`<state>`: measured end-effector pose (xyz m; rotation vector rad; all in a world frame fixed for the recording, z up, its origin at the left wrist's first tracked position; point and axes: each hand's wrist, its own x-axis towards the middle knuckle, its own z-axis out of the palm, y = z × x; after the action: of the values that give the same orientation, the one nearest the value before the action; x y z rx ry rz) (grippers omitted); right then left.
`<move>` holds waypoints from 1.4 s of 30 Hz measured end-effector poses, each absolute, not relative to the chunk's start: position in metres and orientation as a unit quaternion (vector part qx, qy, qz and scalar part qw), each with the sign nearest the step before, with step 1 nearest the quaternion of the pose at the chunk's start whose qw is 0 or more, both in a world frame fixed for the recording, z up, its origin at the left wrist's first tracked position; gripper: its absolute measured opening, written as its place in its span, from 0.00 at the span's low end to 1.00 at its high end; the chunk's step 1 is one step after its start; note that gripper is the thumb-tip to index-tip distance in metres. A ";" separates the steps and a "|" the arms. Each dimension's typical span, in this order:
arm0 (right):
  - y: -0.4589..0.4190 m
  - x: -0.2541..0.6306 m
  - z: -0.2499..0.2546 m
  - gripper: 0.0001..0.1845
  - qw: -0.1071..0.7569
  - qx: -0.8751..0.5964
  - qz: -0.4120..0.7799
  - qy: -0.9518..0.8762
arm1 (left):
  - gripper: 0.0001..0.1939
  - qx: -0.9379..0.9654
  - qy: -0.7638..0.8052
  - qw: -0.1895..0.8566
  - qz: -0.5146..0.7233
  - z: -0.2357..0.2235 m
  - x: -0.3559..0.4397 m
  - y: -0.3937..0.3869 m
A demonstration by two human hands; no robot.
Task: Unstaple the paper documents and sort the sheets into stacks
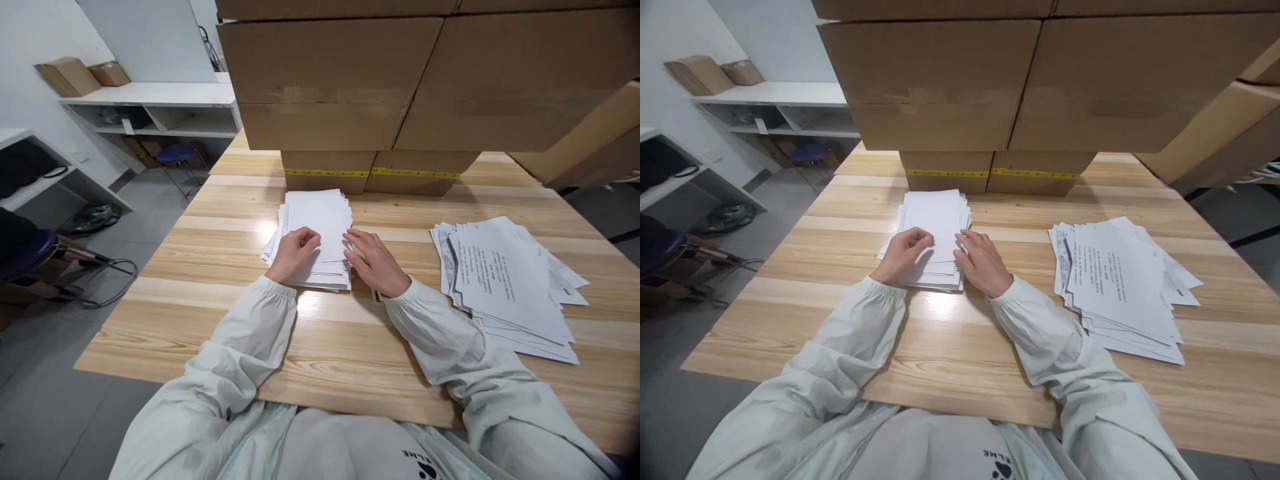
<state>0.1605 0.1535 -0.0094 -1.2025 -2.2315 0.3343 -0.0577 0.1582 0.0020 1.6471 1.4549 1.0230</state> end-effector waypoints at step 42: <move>0.155 0.160 -0.012 0.19 0.333 -0.545 0.280 -0.716 | 0.28 0.595 0.541 0.319 0.501 -0.011 -0.052 0.160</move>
<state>0.1602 0.1548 -0.0119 -1.4238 -1.8698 0.7321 -0.0516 0.1604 -0.0113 1.5646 1.4236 1.3184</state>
